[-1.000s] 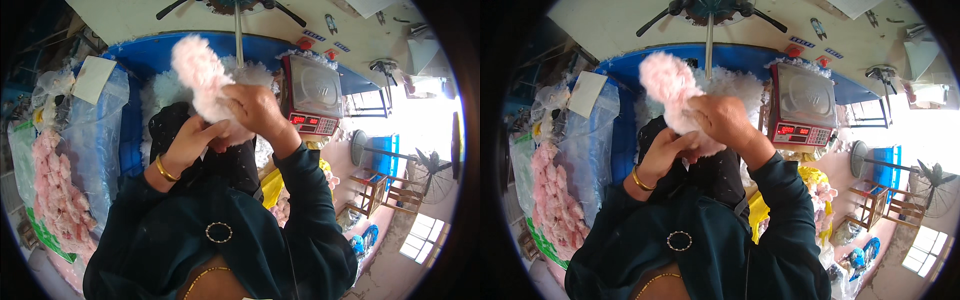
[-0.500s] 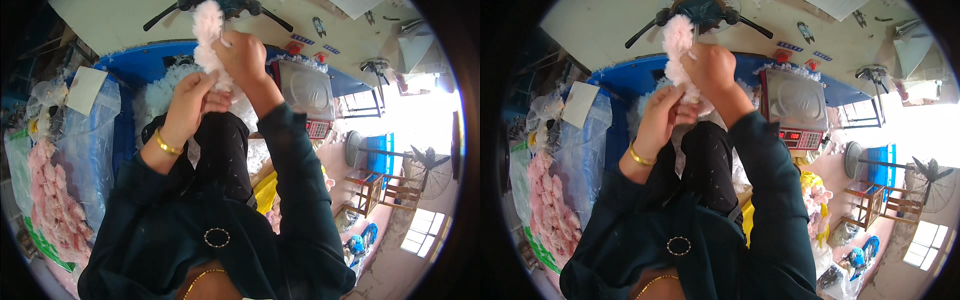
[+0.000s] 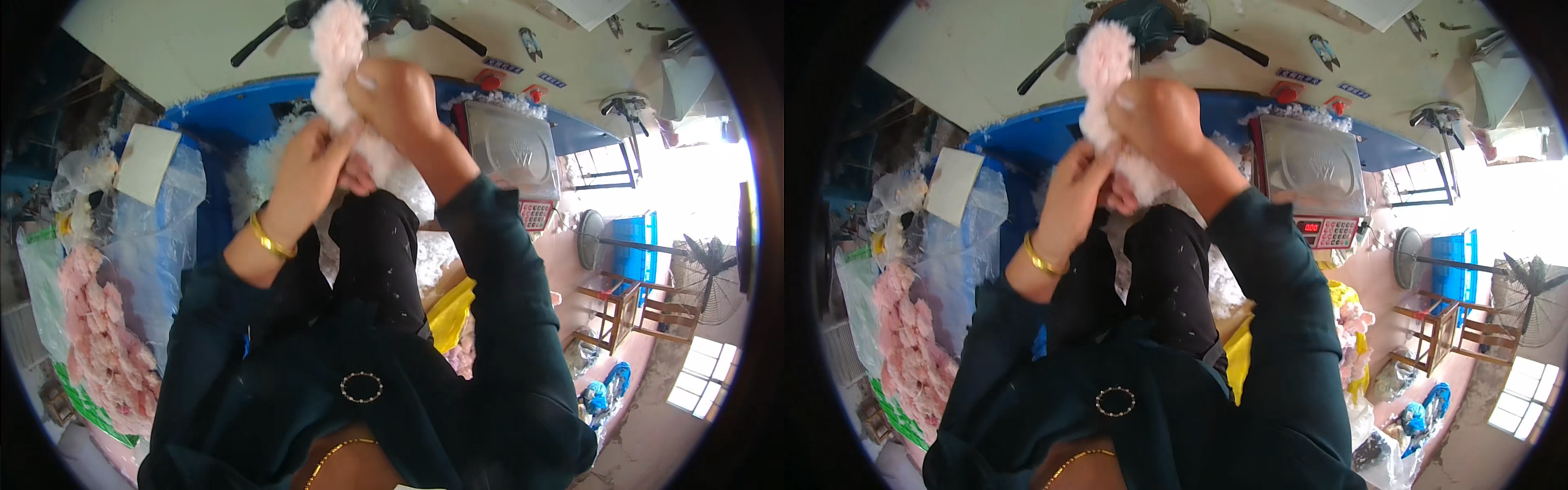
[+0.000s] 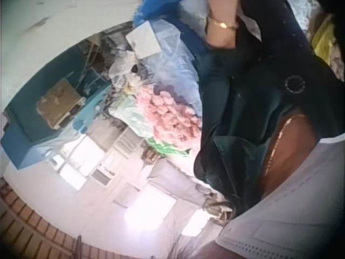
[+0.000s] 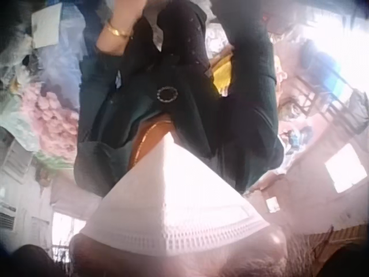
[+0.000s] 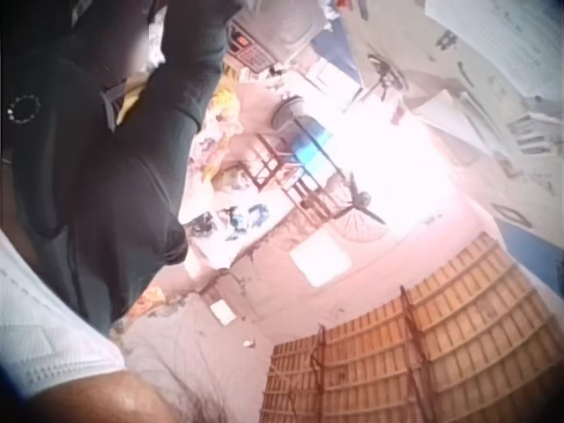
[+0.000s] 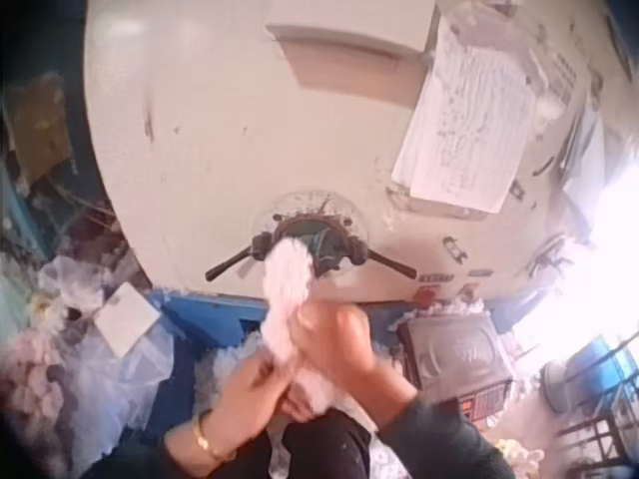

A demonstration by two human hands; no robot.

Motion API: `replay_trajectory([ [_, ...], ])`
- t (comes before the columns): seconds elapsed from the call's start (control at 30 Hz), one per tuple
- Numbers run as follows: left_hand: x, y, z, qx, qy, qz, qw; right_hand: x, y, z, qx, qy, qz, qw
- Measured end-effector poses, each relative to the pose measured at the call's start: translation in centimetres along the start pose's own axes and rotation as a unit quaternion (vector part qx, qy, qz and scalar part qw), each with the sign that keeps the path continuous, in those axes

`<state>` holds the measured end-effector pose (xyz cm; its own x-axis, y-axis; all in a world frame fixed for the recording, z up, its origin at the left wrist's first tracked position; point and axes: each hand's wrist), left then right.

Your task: The person repeatedly pulls pink and white synthetic fiberfill from a nearby bag and packs it into a small pink plush bunny held against a vertical spindle. The hands compress and shape the filling around the bunny's body and ears throughout the clip.

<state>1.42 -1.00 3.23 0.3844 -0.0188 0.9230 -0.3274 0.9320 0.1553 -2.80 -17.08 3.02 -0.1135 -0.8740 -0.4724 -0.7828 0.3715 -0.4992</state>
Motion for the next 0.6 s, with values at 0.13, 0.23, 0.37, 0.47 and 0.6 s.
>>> replay_trajectory([
  [0.13,0.1,-1.9,-0.4,-0.003,0.058,-0.001,0.998,0.8,-1.3,0.3,0.043,0.026,-0.076,0.996],
  [0.23,1.0,-2.2,-1.1,-0.038,0.056,-0.037,0.997,1.0,-2.3,0.3,0.069,0.042,-0.083,0.993],
  [0.37,1.0,0.5,-0.3,-0.055,0.105,-0.102,0.988,-0.7,1.5,-0.5,0.002,-0.007,-0.103,0.995],
  [0.47,0.7,-2.1,-1.3,-0.071,0.069,-0.060,0.993,1.2,-2.2,0.1,0.054,0.011,-0.083,0.995],
  [0.6,1.2,-0.7,-1.7,-0.088,0.070,-0.142,0.983,0.4,-0.1,-0.5,0.014,-0.008,-0.170,0.985],
])
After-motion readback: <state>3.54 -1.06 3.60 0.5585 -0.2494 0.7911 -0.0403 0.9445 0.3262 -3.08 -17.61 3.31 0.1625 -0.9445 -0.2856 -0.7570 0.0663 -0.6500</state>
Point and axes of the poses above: each hand's wrist, its own y-axis away from the middle knuckle, its own z-axis out of the palm, x = y × z, and after that the axes turned 10 degrees about -x, right-handed
